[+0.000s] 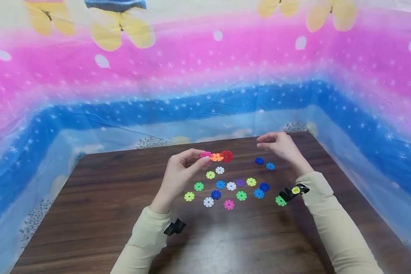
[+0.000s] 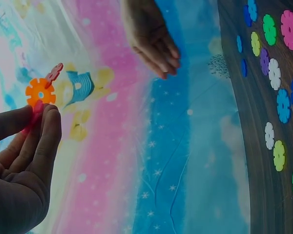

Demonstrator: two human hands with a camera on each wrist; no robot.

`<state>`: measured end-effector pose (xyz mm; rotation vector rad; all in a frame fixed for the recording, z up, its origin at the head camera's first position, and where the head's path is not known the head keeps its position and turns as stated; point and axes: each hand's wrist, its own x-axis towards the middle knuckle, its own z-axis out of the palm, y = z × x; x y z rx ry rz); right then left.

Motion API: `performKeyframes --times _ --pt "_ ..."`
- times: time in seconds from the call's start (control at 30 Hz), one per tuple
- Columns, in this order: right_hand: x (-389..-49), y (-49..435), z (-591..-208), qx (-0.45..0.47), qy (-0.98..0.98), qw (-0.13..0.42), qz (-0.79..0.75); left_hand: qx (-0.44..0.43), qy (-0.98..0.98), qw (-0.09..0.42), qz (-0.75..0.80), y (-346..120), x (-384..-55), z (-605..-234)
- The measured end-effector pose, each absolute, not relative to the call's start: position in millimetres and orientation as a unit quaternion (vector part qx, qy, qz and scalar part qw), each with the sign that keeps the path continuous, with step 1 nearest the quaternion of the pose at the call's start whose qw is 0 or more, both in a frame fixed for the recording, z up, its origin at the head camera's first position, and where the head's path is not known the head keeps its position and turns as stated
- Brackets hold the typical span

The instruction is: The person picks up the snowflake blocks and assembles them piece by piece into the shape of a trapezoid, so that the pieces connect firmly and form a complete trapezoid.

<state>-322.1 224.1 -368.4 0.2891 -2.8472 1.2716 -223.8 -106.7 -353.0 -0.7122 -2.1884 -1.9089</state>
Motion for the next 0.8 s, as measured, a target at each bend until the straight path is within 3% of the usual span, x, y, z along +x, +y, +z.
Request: performKeyframes --times 0.6,0.8 --pt "-360.0 241.1 -439.3 0.068 -0.948 -0.102 0.293 -0.234 -0.733 0.096 -0.632 -114.2 -222.8 -355.1" --pt "-362.7 239.7 -443.6 0.057 -0.951 -0.099 0.288 -0.244 -0.73 0.091 -0.632 -111.7 -223.3 -354.8"
